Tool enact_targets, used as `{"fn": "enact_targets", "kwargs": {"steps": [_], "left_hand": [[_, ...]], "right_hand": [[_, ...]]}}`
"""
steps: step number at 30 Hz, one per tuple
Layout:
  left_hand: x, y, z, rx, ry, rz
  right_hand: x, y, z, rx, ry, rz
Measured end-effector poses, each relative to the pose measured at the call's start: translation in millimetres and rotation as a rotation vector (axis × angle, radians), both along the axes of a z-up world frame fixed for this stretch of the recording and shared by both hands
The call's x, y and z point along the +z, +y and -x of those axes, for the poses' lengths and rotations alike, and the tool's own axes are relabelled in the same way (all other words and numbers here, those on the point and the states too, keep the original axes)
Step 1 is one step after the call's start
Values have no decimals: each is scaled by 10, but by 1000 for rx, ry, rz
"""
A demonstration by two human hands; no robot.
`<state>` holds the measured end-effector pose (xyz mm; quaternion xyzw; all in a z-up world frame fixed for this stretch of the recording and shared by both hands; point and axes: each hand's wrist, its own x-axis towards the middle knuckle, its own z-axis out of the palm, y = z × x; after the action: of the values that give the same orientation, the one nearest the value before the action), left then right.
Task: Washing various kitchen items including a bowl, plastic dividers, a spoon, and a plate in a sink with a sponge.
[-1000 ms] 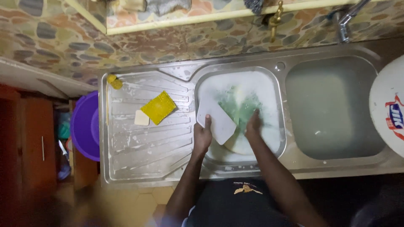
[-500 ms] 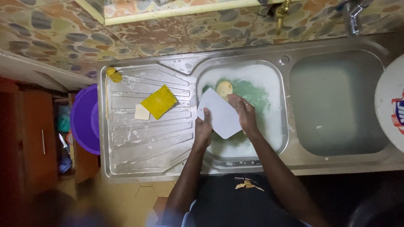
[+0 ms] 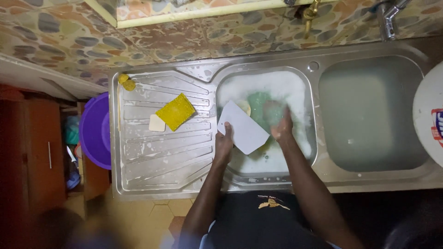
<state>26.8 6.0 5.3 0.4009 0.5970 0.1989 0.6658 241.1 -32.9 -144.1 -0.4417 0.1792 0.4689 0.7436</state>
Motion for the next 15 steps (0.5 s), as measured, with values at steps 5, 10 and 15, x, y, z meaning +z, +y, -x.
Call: {"fn": "enact_targets", "kwargs": {"steps": [5, 10, 15], "left_hand": [[209, -24, -82, 23, -57, 99], [-244, 45, -46, 143, -252, 174], [-1062, 20, 206, 216, -490, 130]], "right_hand": [[1525, 46, 501, 1025, -769, 257], [1640, -224, 358, 983, -1247, 56], [1774, -411, 156, 738, -1342, 242]]}}
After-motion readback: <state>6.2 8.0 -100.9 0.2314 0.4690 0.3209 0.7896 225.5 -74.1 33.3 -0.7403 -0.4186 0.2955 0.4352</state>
